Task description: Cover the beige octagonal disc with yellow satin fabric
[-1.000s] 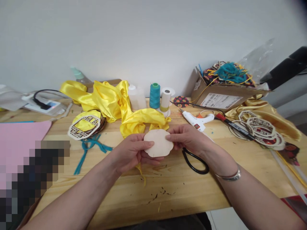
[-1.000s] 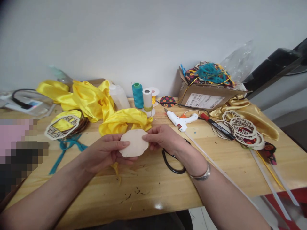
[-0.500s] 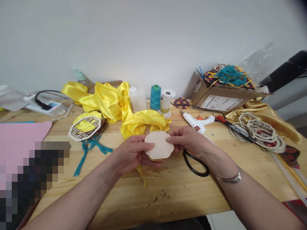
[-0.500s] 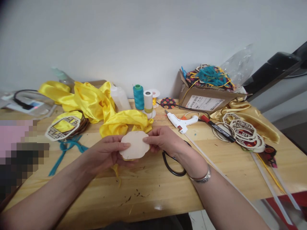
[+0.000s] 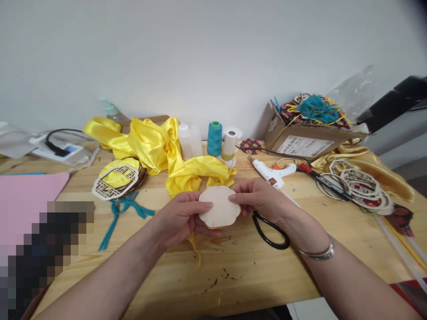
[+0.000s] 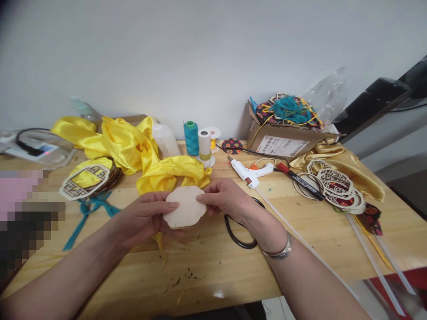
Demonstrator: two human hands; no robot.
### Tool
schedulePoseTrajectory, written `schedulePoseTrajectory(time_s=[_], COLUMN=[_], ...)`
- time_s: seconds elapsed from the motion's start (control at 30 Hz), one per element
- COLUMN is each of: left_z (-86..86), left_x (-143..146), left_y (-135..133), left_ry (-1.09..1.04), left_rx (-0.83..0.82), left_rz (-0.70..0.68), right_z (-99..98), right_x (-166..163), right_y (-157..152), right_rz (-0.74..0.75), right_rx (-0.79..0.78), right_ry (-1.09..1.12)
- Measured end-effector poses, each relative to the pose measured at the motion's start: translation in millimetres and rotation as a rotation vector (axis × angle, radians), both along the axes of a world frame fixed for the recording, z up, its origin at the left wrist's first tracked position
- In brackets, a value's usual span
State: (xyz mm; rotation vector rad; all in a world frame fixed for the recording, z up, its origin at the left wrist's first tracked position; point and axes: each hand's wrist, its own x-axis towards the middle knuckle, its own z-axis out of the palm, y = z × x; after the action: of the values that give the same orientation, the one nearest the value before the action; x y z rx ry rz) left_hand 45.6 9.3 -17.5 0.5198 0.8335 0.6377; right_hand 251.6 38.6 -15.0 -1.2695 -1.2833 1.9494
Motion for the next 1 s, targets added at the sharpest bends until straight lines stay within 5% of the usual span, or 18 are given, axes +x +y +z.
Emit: schedulePoseTrajectory(time_s=[1.0], left_z=[4.2], left_x=[0.7], left_y=[-1.2], left_ry=[0.050], left_rx=[0.059], left_rz=[-0.035], right_z=[0.9], right_x=[1.2], right_y=[-0.4], right_rz=[-0.031], right_rx=[0.040], right_ry=[-0.030])
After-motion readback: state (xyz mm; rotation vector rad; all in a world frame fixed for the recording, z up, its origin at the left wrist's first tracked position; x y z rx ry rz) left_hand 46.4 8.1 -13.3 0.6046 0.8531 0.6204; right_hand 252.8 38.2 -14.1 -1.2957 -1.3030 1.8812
